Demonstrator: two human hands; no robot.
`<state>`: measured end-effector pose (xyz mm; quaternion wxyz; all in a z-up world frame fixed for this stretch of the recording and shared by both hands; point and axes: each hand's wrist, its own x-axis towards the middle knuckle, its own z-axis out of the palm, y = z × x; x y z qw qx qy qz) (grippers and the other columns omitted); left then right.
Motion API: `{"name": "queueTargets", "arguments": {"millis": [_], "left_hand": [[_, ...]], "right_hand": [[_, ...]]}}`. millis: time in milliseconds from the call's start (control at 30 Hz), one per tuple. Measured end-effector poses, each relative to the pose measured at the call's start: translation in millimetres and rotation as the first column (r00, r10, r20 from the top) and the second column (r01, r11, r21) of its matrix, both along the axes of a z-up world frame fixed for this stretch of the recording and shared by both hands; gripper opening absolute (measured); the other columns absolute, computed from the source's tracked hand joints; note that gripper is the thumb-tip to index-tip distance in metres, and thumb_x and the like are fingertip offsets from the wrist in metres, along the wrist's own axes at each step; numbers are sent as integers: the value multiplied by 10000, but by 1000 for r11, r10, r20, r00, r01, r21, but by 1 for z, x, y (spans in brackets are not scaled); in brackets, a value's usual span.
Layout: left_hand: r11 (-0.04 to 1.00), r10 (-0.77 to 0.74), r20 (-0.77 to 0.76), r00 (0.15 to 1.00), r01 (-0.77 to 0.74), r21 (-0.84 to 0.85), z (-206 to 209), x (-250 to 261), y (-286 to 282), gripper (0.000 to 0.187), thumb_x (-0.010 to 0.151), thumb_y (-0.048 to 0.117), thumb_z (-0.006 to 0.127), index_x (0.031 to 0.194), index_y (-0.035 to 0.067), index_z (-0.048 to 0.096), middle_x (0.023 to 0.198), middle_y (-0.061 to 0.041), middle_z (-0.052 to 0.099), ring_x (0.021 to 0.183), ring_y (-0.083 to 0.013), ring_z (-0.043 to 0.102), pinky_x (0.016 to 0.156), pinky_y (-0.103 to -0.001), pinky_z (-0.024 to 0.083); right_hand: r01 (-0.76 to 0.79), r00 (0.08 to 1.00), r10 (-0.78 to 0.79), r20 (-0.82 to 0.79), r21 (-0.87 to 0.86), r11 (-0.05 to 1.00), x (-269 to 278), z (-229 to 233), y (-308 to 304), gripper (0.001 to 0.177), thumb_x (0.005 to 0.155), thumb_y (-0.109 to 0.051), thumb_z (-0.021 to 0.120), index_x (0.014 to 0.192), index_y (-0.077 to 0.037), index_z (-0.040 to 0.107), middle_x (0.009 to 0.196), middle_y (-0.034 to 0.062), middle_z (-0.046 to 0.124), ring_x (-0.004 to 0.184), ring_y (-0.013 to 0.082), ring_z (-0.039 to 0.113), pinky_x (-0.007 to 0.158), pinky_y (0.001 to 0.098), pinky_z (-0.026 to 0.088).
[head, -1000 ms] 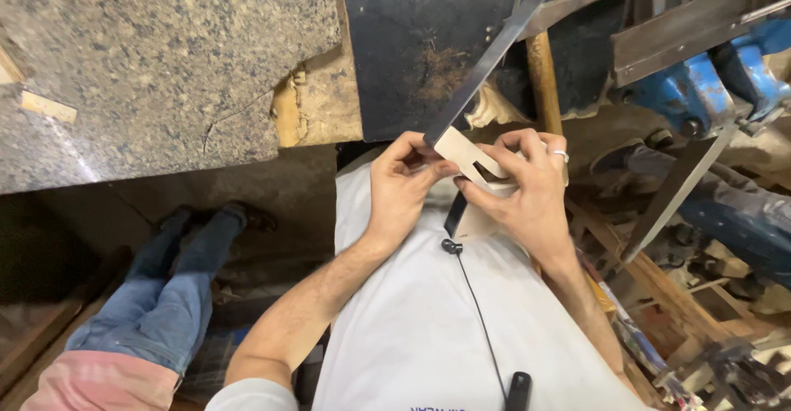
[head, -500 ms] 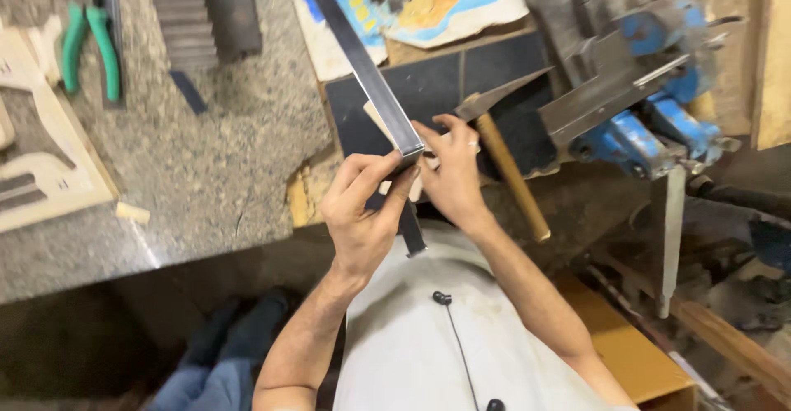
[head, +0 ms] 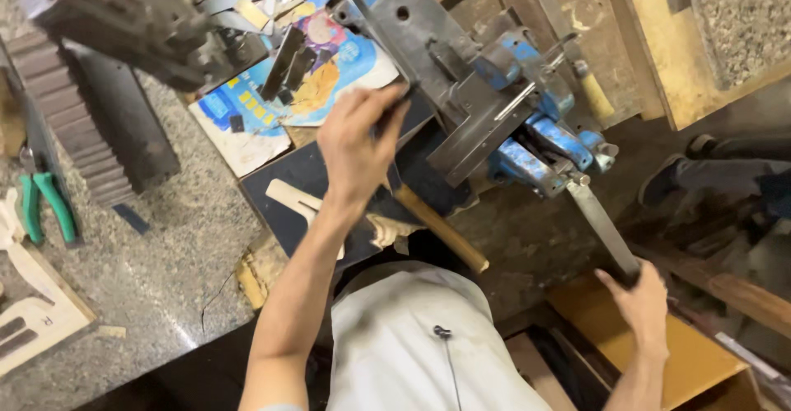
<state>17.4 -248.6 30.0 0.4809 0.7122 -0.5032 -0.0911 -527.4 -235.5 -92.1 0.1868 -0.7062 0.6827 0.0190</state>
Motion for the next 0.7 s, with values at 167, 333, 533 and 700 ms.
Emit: {"name": "queueTargets", "arguments": {"millis": [167,333,533,700], "left_hand": [[998,-25,110,994,19,63,-43,2,-53,174,891,142,801,1061,122,768,888,-33,664,840,-232,646,735,-366,513],[994,-63,262,963,37,102,-66,9,-72,162,896,114,804,1052,136,766,896,-22,651,845,-242,637,713,-379,512],[991,-77,362,929,33,126,-80,9,-86,188,872,92,791,1050,150,769,889,-4,640,839,-231,627,678,-376,510],[985,-93,433,897,21,168,-86,11,-89,175,851,82,781,1007,159,766,870,-4,619,839,-227,624,652,-387,499]], "right_hand": [[206,971,-173,-167,202,957,-94,-30,9,508,819,-447,850,1184,-105,769,863,181,757,791,327,723,767,437,561],[63,910,-38,-413,47,997,-150,9,20,352,888,-460,811,1025,-136,818,717,125,695,694,271,654,667,391,524],[280,927,-205,-314,216,935,-146,-1,12,331,922,-388,796,1064,-90,779,644,118,665,521,268,661,607,424,542],[96,993,-92,-72,51,994,-117,-24,12,348,889,-303,808,1124,-50,770,782,146,716,674,211,672,732,365,542]]}}
